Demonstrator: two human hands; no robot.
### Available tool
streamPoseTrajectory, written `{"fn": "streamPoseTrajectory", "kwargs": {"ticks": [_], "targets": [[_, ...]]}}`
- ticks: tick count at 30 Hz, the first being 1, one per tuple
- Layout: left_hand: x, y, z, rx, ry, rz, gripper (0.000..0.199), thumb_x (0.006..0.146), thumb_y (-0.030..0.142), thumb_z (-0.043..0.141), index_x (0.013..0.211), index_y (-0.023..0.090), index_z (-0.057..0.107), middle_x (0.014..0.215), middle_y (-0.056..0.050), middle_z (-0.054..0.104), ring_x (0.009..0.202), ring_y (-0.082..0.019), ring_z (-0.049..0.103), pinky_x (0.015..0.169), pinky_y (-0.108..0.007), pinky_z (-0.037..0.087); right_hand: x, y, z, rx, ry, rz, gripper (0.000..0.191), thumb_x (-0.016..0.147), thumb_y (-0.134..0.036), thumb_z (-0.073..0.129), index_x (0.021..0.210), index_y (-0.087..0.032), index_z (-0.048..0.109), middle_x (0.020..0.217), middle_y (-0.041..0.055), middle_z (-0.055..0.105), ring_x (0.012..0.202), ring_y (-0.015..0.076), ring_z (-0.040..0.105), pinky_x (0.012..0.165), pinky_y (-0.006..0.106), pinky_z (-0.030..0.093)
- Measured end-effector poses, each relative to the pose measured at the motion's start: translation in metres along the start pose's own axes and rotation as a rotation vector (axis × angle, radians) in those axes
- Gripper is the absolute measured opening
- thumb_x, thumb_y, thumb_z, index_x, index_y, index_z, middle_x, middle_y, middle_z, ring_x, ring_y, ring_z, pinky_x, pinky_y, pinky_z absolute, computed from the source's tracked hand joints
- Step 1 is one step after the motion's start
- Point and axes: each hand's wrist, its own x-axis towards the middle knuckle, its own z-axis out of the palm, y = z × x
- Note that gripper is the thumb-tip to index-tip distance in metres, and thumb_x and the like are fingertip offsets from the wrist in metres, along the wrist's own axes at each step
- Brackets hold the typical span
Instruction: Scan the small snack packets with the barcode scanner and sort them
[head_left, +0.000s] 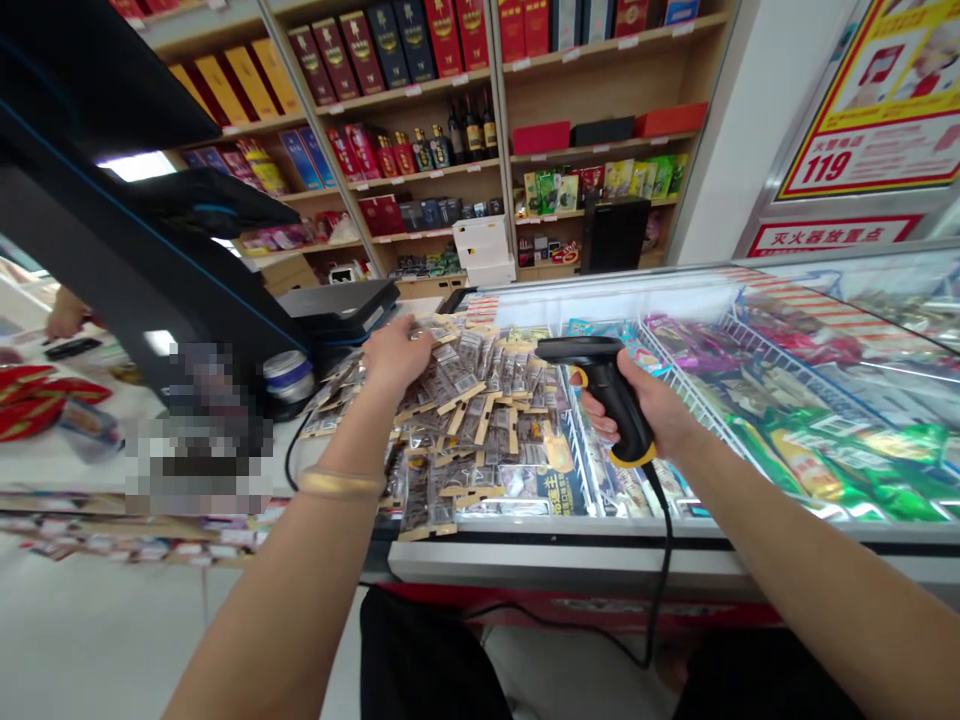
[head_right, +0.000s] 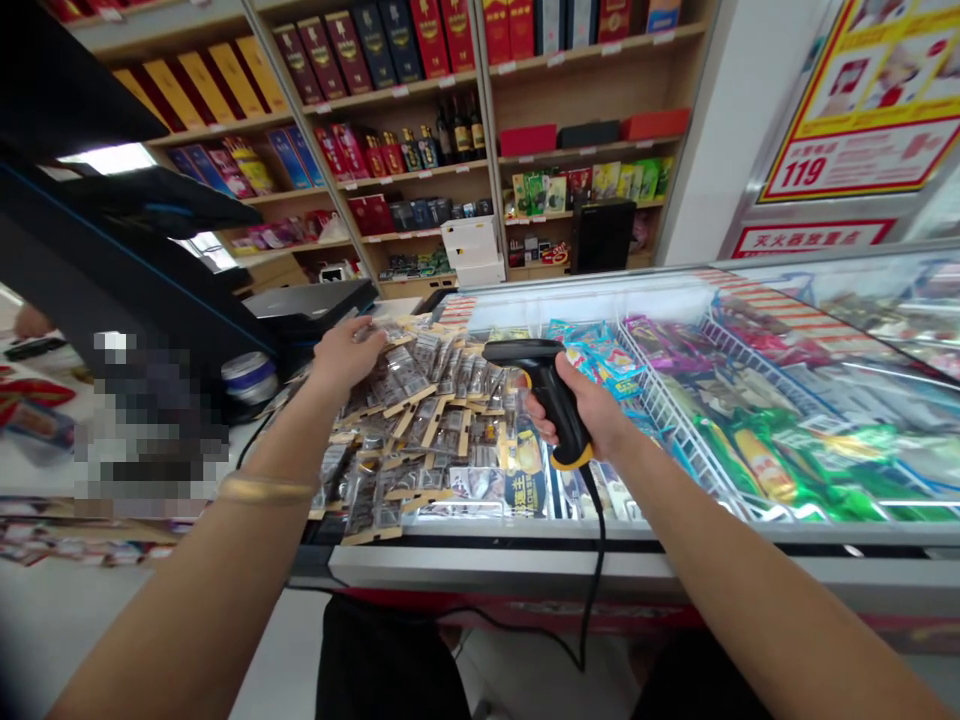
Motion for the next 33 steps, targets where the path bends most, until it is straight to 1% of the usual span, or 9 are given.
{"fn": "streamPoseTrajectory", "kwargs": {"ticks": [3,11,14,17,21,24,26,28,33], "targets": [[-0.005,-0.003,0.004,0.153,0.006,-0.038,0.041,0.072,0.041,0.071,0.109,0.022,0.076,0.123,-0.021,0.071,0.125,-0.047,0.059,0.107,-0.068,0.040,-0.001,0.004,-0.006,0.009,0.040,0.007,0.060,0.073,-0.071,0.078,0.095,-0.017,0.063,0.063,-0.0022,0.055,0.047,0.0088,0.045,0.041,0.020,0.041],[-0.016,0.016,-0.003,0.231,-0.053,-0.071,0.052,0.088,0.045,0.056,0.133,0.021,0.067,0.149,-0.019,0.057,0.145,-0.040,0.044,0.119,-0.059,0.033,-0.001,0.007,-0.016,0.006,0.062,-0.007,0.060,0.076,-0.070,0.075,0.099,-0.016,0.065,0.063,-0.0015,0.055,0.047,0.0097,0.045,0.040,0.022,0.041],[-0.021,0.021,-0.007,0.228,-0.009,-0.076,0.050,0.088,0.042,0.059,0.133,0.024,0.067,0.150,-0.018,0.055,0.146,-0.041,0.041,0.120,-0.062,0.031,-0.001,0.008,-0.018,0.019,0.056,0.000,0.058,0.080,-0.070,0.071,0.102,-0.016,0.063,0.066,-0.0012,0.055,0.048,0.0102,0.047,0.042,0.022,0.042],[-0.025,0.025,-0.011,0.116,0.112,0.032,0.044,0.086,0.036,0.061,0.128,0.025,0.069,0.145,-0.018,0.055,0.143,-0.043,0.041,0.119,-0.065,0.029,-0.002,0.009,-0.019,0.023,0.066,-0.005,0.056,0.083,-0.070,0.068,0.102,-0.018,0.063,0.066,-0.0012,0.055,0.048,0.0099,0.047,0.042,0.022,0.042],[-0.046,0.045,-0.008,-0.051,0.236,0.326,0.029,0.088,0.029,0.059,0.114,0.023,0.069,0.132,-0.014,0.059,0.135,-0.034,0.047,0.118,-0.056,0.033,-0.006,0.004,-0.020,0.009,0.128,-0.048,0.054,0.087,-0.071,0.063,0.098,-0.018,0.063,0.065,-0.0008,0.055,0.047,0.0103,0.046,0.041,0.022,0.041],[-0.080,0.070,0.010,-0.171,0.209,0.552,0.012,0.089,0.026,0.060,0.099,0.023,0.066,0.120,-0.010,0.062,0.124,-0.028,0.054,0.113,-0.050,0.039,-0.011,-0.006,-0.026,-0.007,0.184,-0.039,0.051,0.090,-0.069,0.058,0.092,-0.018,0.061,0.064,0.0001,0.055,0.047,0.0109,0.046,0.042,0.022,0.042],[-0.106,0.087,0.032,-0.251,0.162,0.672,0.002,0.088,0.024,0.062,0.090,0.022,0.062,0.118,-0.009,0.063,0.119,-0.026,0.057,0.108,-0.048,0.043,-0.016,-0.012,-0.035,-0.012,0.229,-0.023,0.049,0.093,-0.067,0.054,0.090,-0.019,0.059,0.063,0.0006,0.054,0.047,0.0114,0.045,0.041,0.022,0.041],[-0.128,0.102,0.059,-0.305,0.102,0.772,0.006,0.086,0.022,0.066,0.083,0.022,0.061,0.113,-0.009,0.065,0.114,-0.025,0.060,0.103,-0.046,0.047,-0.020,-0.016,-0.045,-0.001,0.278,-0.035,0.048,0.095,-0.066,0.052,0.091,-0.019,0.059,0.062,0.0008,0.053,0.047,0.0119,0.045,0.040,0.022,0.039],[-0.155,0.117,0.116,-0.344,-0.078,0.809,0.008,0.082,0.016,0.067,0.080,0.022,0.061,0.111,-0.009,0.070,0.112,-0.024,0.065,0.099,-0.046,0.053,-0.027,-0.014,-0.066,0.060,0.378,-0.092,0.049,0.095,-0.066,0.051,0.097,-0.018,0.061,0.061,-0.0003,0.053,0.046,0.0121,0.045,0.041,0.022,0.040]]}}
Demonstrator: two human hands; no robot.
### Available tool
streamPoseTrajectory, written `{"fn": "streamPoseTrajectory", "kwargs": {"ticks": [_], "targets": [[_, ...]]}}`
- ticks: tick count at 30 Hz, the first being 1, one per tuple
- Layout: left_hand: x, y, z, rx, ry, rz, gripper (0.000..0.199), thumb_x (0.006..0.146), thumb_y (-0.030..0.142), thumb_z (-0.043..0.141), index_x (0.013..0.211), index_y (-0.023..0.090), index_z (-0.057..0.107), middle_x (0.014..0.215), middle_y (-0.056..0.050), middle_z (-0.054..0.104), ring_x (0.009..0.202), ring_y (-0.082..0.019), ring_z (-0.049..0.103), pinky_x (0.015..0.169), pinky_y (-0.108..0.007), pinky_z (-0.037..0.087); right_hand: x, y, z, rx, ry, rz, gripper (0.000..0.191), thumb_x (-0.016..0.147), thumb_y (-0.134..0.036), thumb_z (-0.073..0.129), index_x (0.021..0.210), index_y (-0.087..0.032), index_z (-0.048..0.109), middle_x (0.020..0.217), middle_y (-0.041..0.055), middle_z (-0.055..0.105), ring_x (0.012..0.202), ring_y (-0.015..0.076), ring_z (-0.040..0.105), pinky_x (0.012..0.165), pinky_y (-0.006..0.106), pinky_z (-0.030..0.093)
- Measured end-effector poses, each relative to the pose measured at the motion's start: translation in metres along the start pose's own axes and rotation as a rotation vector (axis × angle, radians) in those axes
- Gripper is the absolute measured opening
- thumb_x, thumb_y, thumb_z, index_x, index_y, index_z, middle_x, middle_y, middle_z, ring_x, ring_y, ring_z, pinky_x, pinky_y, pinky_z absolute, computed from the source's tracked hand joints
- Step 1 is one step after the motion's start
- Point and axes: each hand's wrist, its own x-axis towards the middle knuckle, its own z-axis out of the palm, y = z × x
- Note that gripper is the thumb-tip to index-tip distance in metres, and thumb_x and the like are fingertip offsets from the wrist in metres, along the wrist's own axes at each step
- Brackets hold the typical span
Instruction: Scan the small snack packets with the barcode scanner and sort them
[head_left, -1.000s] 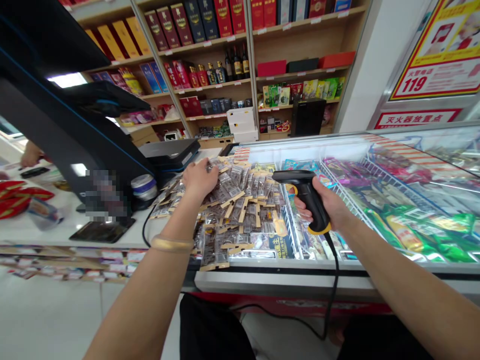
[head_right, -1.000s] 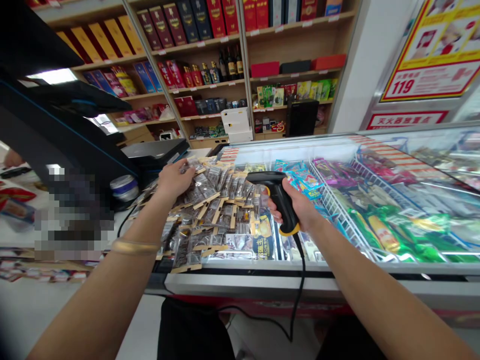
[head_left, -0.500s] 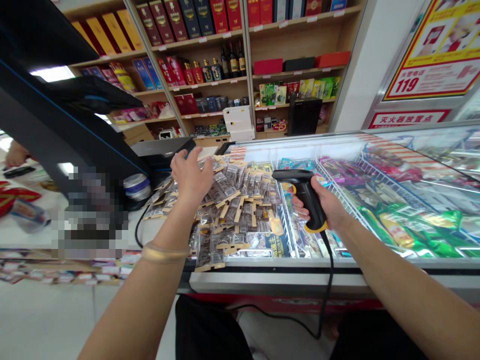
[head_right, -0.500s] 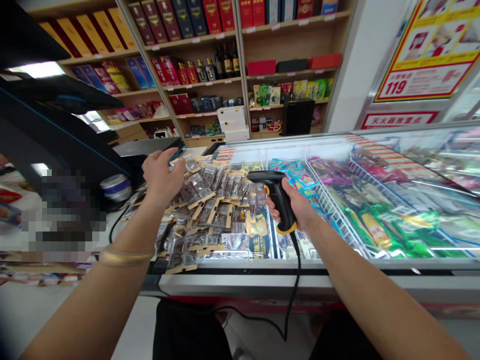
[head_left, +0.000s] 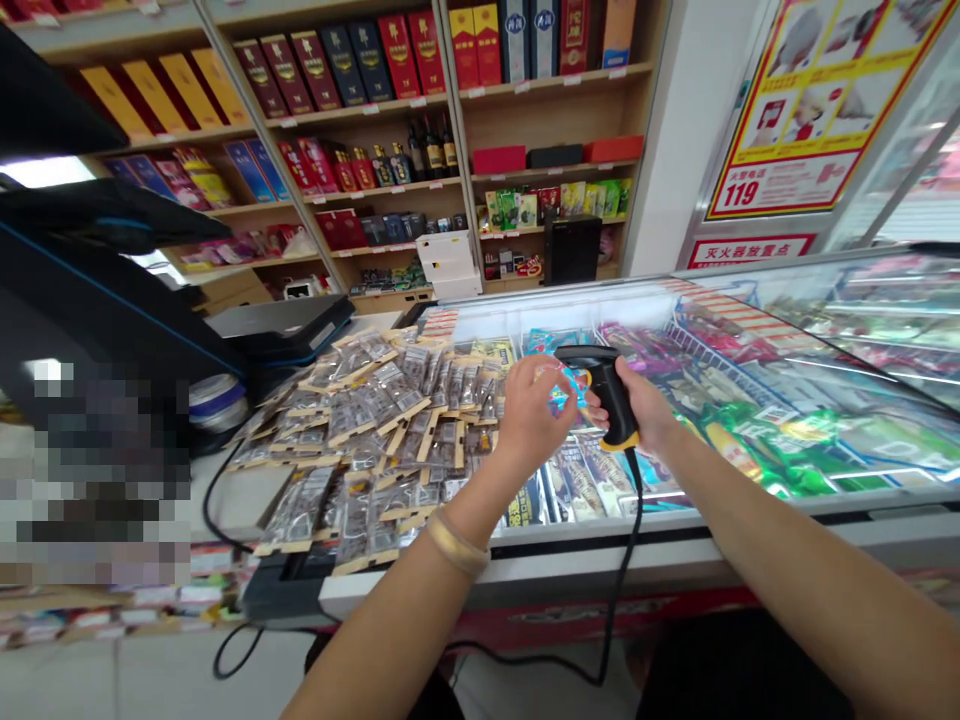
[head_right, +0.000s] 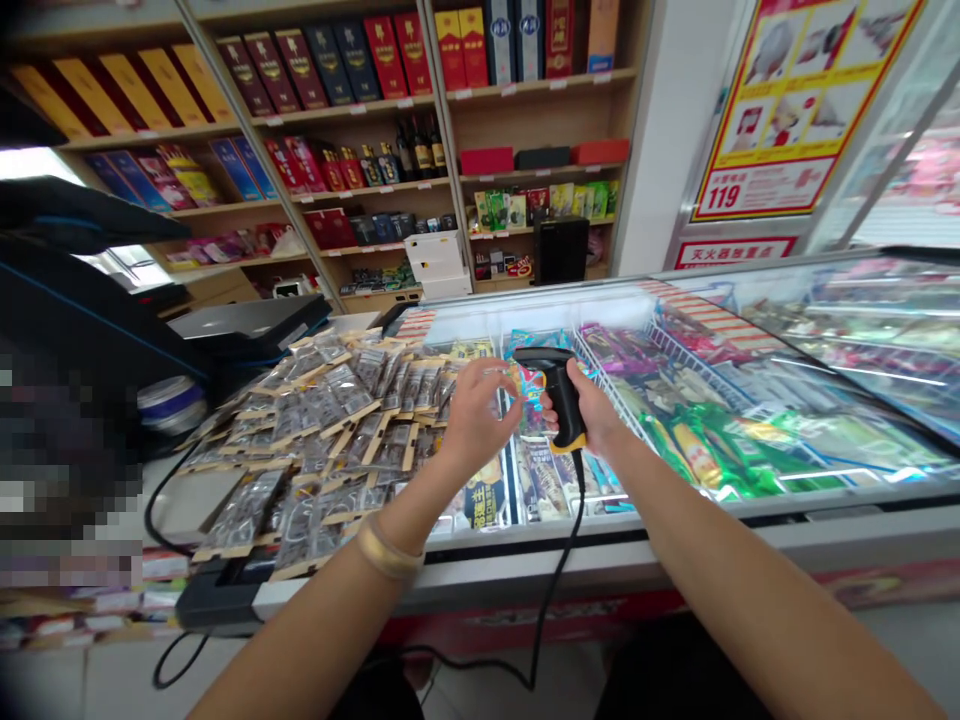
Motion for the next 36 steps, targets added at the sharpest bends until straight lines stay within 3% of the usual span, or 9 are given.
{"fn": "streamPoseTrajectory", "kwargs": {"ticks": [3,7,11,15,22,26,30,36], "targets": [[-0.006,-0.007,0.009,0.037,-0.017,-0.065,0.009,0.079,0.016,0.069,0.077,0.022,0.062,0.126,-0.011,0.069,0.132,-0.032,0.058,0.110,-0.056,0.047,0.001,0.000,-0.004,0.038,0.054,-0.028,0.048,0.097,-0.065,0.049,0.096,-0.018,0.061,0.061,-0.0005,0.054,0.045,0.0118,0.046,0.041,0.022,0.041],[-0.011,-0.008,-0.006,0.162,-0.025,-0.059,0.008,0.080,0.023,0.072,0.074,0.023,0.066,0.161,-0.006,0.047,0.158,-0.041,0.020,0.120,-0.075,0.018,0.003,-0.003,0.001,0.076,0.084,-0.011,0.051,0.100,-0.063,0.042,0.096,-0.017,0.062,0.061,0.0005,0.056,0.045,0.0117,0.048,0.040,0.022,0.042],[-0.008,0.008,-0.023,0.219,-0.004,0.065,0.005,0.079,0.027,0.074,0.085,0.026,0.073,0.171,0.003,0.029,0.161,-0.038,-0.010,0.123,-0.072,-0.004,0.004,-0.001,0.007,0.048,0.071,0.035,0.055,0.101,-0.064,0.040,0.099,-0.016,0.064,0.059,0.0011,0.056,0.044,0.0119,0.048,0.041,0.023,0.042],[-0.006,0.020,-0.024,0.239,-0.024,0.136,0.024,0.076,0.023,0.075,0.098,0.030,0.076,0.173,0.009,0.023,0.159,-0.033,-0.021,0.123,-0.064,-0.017,0.002,0.004,0.009,-0.021,0.006,0.037,0.060,0.094,-0.073,0.046,0.098,-0.017,0.066,0.059,0.0012,0.056,0.044,0.0122,0.048,0.040,0.023,0.041],[-0.009,0.010,-0.023,0.218,-0.027,0.083,0.014,0.079,0.024,0.073,0.091,0.028,0.074,0.172,0.005,0.026,0.161,-0.035,-0.012,0.123,-0.069,-0.008,-0.003,0.007,0.009,-0.037,-0.021,0.054,0.054,0.095,-0.070,0.050,0.088,-0.018,0.063,0.060,0.0001,0.055,0.045,0.0107,0.047,0.042,0.022,0.042],[-0.007,0.011,-0.024,0.174,-0.053,0.013,0.006,0.077,0.023,0.075,0.079,0.026,0.071,0.166,0.001,0.038,0.161,-0.041,0.000,0.120,-0.078,0.002,-0.004,0.007,0.010,-0.027,-0.009,0.053,0.052,0.098,-0.066,0.046,0.095,-0.018,0.064,0.061,0.0007,0.055,0.046,0.0115,0.046,0.042,0.023,0.042],[-0.005,0.013,-0.025,0.159,-0.071,-0.007,0.012,0.077,0.023,0.077,0.071,0.025,0.067,0.161,0.000,0.045,0.160,-0.043,0.009,0.117,-0.083,0.012,-0.005,0.005,0.012,-0.022,-0.009,0.056,0.051,0.098,-0.065,0.046,0.101,-0.018,0.065,0.062,0.0015,0.055,0.047,0.0126,0.046,0.041,0.023,0.041],[-0.011,0.006,-0.018,0.169,-0.137,0.011,0.008,0.080,0.024,0.077,0.077,0.027,0.070,0.159,-0.004,0.048,0.158,-0.043,0.020,0.115,-0.083,0.018,-0.007,0.004,0.013,-0.019,0.029,0.072,0.051,0.101,-0.062,0.040,0.094,-0.018,0.064,0.062,0.0018,0.054,0.046,0.0126,0.045,0.041,0.023,0.040]]}}
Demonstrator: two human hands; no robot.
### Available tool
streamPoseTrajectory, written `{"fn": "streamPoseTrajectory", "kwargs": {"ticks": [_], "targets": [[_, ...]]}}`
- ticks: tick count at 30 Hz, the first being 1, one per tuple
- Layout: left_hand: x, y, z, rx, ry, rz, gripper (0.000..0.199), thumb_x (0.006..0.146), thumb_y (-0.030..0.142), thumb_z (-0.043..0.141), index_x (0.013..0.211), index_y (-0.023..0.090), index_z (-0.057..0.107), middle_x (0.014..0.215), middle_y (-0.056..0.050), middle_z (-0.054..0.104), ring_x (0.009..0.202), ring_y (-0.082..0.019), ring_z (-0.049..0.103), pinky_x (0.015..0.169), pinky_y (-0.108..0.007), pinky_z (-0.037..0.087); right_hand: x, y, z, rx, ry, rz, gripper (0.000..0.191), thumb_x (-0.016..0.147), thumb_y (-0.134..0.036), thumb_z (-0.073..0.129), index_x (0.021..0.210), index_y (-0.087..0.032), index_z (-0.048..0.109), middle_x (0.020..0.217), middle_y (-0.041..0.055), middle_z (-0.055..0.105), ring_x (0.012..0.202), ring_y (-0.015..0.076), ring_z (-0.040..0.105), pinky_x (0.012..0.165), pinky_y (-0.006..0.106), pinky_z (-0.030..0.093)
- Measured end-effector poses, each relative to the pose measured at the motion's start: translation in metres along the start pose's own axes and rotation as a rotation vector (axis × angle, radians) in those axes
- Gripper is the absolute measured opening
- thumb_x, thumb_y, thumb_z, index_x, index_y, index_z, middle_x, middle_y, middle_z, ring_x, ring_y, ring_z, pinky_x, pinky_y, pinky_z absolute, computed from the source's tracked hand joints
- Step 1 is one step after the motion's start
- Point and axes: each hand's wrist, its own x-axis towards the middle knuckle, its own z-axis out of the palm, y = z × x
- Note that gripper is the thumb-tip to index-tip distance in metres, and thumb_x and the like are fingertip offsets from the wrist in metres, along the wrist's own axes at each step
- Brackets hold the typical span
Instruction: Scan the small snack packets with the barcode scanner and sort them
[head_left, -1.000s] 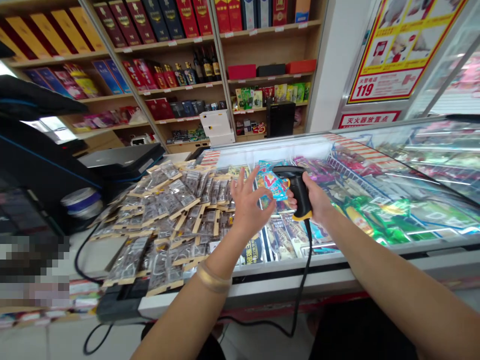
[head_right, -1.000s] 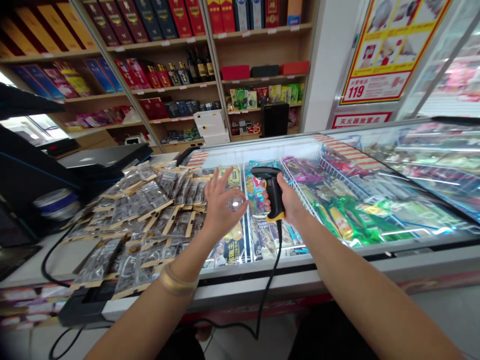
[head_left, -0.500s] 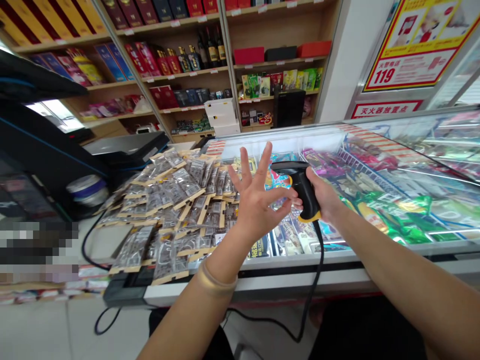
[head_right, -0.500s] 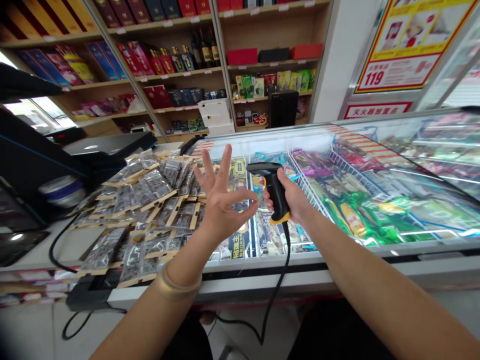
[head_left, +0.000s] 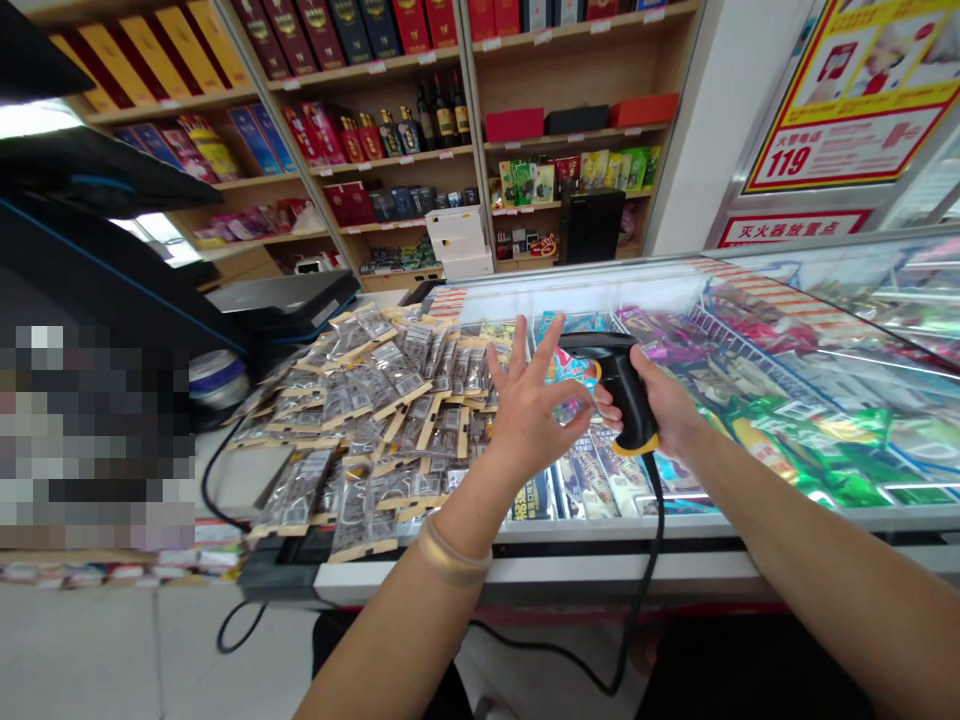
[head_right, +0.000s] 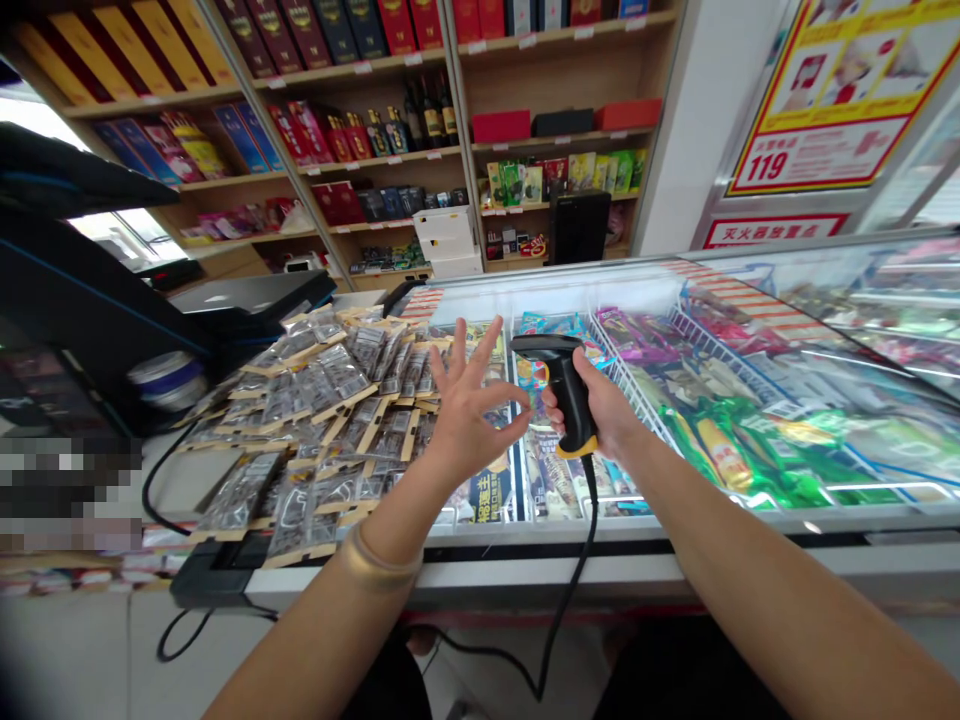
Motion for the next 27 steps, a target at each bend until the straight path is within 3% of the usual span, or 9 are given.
{"fn": "streamPoseTrajectory", "kwargs": {"ticks": [4,8,12,15,19,21,24,27], "targets": [[-0.002,-0.001,-0.001,-0.035,-0.025,0.031,0.011,0.088,0.028,0.070,0.098,0.030,0.073,0.152,-0.008,0.055,0.152,-0.035,0.037,0.119,-0.072,0.029,0.000,0.001,-0.003,-0.032,-0.017,-0.039,0.049,0.095,-0.065,0.050,0.090,-0.018,0.063,0.062,0.0016,0.054,0.048,0.0126,0.044,0.042,0.024,0.041],[-0.009,-0.004,-0.032,-0.054,0.136,-0.009,0.017,0.092,0.026,0.064,0.107,0.026,0.072,0.135,-0.011,0.067,0.135,-0.026,0.057,0.114,-0.053,0.046,-0.001,0.000,-0.007,-0.076,-0.048,-0.084,0.050,0.089,-0.068,0.058,0.089,-0.019,0.063,0.063,0.0025,0.055,0.049,0.0131,0.044,0.043,0.025,0.041],[-0.024,-0.026,-0.082,0.056,0.341,-0.263,0.017,0.091,0.029,0.063,0.106,0.025,0.071,0.114,-0.008,0.072,0.112,-0.023,0.067,0.101,-0.044,0.054,-0.004,0.000,-0.006,-0.070,-0.050,-0.081,0.052,0.086,-0.069,0.062,0.091,-0.018,0.064,0.064,0.0029,0.055,0.049,0.0131,0.045,0.043,0.025,0.040],[-0.028,-0.059,-0.116,0.167,0.391,-0.503,0.023,0.090,0.033,0.060,0.108,0.024,0.071,0.110,-0.008,0.071,0.107,-0.024,0.067,0.100,-0.043,0.054,-0.006,0.002,-0.001,-0.037,-0.066,-0.068,0.053,0.085,-0.070,0.063,0.091,-0.017,0.064,0.064,0.0019,0.054,0.049,0.0118,0.045,0.043,0.023,0.040],[-0.007,-0.108,-0.148,0.286,0.261,-0.783,0.042,0.083,0.039,0.063,0.122,0.024,0.066,0.117,-0.011,0.067,0.108,-0.028,0.066,0.103,-0.047,0.051,-0.007,0.011,0.011,-0.010,-0.106,-0.040,0.053,0.088,-0.070,0.059,0.094,-0.017,0.065,0.065,0.0005,0.054,0.048,0.0109,0.044,0.043,0.023,0.042],[0.008,-0.125,-0.156,0.343,0.163,-0.868,0.051,0.082,0.045,0.065,0.128,0.023,0.061,0.121,-0.016,0.065,0.117,-0.036,0.063,0.105,-0.055,0.048,-0.007,0.016,0.018,0.001,-0.120,-0.034,0.053,0.088,-0.071,0.059,0.095,-0.018,0.064,0.065,-0.0001,0.055,0.048,0.0107,0.045,0.043,0.023,0.043],[0.027,-0.139,-0.158,0.443,0.020,-0.937,0.065,0.081,0.054,0.064,0.134,0.019,0.056,0.131,-0.028,0.060,0.126,-0.048,0.057,0.104,-0.065,0.043,-0.006,0.023,0.026,0.007,-0.138,-0.054,0.053,0.088,-0.071,0.060,0.093,-0.018,0.063,0.064,-0.0009,0.054,0.047,0.0101,0.046,0.043,0.021,0.043],[0.035,-0.143,-0.152,0.500,-0.125,-0.985,0.075,0.081,0.061,0.061,0.139,0.014,0.052,0.138,-0.034,0.056,0.131,-0.052,0.053,0.105,-0.065,0.041,-0.007,0.026,0.030,-0.001,-0.150,-0.047,0.055,0.087,-0.072,0.061,0.091,-0.017,0.063,0.063,-0.0010,0.054,0.047,0.0098,0.045,0.043,0.022,0.043]]}}
